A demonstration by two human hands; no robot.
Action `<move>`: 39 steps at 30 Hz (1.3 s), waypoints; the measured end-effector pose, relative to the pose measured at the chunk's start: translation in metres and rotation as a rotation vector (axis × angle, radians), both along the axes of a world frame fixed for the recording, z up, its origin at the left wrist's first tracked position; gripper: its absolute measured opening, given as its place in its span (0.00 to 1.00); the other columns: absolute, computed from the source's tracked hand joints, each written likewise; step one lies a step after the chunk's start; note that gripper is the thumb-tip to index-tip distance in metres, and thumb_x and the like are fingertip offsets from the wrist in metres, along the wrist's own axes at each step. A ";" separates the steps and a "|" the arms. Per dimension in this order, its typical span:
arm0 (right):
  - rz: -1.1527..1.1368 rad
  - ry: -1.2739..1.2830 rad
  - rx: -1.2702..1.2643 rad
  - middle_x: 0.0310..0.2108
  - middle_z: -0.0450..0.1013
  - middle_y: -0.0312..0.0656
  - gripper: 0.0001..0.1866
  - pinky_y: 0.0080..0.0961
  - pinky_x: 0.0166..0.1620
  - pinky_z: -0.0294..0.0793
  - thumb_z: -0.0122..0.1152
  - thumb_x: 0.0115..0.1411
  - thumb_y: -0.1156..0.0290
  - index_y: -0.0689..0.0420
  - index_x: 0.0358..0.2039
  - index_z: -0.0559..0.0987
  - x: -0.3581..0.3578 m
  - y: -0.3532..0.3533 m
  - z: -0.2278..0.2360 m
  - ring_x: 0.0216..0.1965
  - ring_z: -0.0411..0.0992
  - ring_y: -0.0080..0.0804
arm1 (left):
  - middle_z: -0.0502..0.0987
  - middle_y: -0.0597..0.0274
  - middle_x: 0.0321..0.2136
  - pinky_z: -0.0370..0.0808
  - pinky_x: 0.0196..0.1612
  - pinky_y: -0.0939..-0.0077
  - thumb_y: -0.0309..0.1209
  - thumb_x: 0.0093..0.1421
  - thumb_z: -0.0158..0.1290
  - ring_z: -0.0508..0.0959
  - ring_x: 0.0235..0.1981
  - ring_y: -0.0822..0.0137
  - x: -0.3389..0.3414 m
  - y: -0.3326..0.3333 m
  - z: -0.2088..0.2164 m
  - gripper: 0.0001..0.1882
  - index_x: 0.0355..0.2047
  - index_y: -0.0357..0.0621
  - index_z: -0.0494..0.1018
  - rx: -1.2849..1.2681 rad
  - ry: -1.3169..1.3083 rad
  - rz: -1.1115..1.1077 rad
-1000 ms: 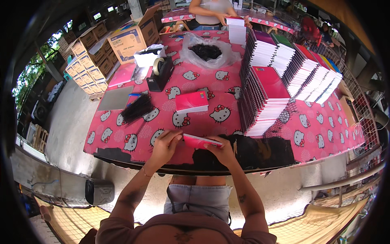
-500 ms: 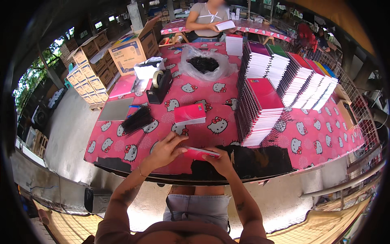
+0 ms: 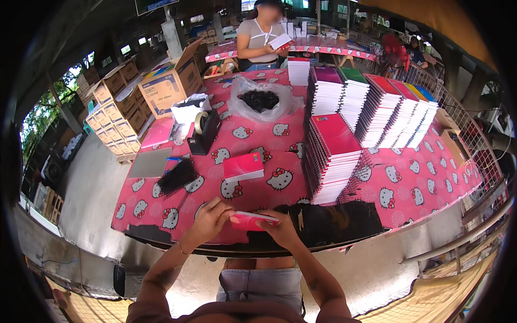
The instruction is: The person places small white labels or cards into pink notebooks and then stacks the notebooks on the table.
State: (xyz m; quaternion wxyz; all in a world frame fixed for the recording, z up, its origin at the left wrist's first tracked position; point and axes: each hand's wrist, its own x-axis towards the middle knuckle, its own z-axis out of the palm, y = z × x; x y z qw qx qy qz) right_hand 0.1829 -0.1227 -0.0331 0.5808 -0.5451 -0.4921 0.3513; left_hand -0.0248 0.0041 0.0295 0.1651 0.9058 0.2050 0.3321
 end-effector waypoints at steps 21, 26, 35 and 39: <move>-0.079 0.076 0.023 0.36 0.79 0.38 0.15 0.20 0.41 0.74 0.68 0.61 0.69 0.62 0.47 0.81 -0.031 -0.015 0.028 0.36 0.74 0.19 | 0.62 0.35 0.65 0.41 0.67 0.30 0.62 0.65 0.42 0.59 0.68 0.37 0.020 -0.018 0.020 0.45 0.64 0.30 0.60 0.486 0.256 0.402; -0.041 0.133 0.027 0.35 0.79 0.37 0.16 0.21 0.42 0.74 0.68 0.62 0.68 0.62 0.47 0.81 -0.021 -0.020 0.033 0.36 0.73 0.19 | 0.55 0.30 0.67 0.41 0.68 0.31 0.57 0.66 0.44 0.52 0.71 0.37 -0.006 -0.066 -0.025 0.44 0.65 0.26 0.56 0.450 0.302 0.049; -0.043 0.031 0.078 0.34 0.80 0.38 0.19 0.20 0.38 0.75 0.68 0.61 0.69 0.61 0.51 0.80 -0.034 -0.017 0.031 0.34 0.74 0.19 | 0.57 0.28 0.66 0.42 0.68 0.31 0.61 0.67 0.35 0.53 0.70 0.34 -0.003 -0.060 -0.029 0.46 0.65 0.24 0.56 0.526 0.285 0.067; -0.033 0.160 -0.004 0.37 0.82 0.40 0.19 0.21 0.39 0.76 0.67 0.61 0.70 0.60 0.52 0.80 -0.038 -0.022 0.048 0.35 0.75 0.18 | 0.61 0.29 0.64 0.44 0.66 0.29 0.64 0.67 0.33 0.58 0.68 0.34 0.006 -0.050 -0.006 0.47 0.64 0.26 0.57 0.416 0.290 0.102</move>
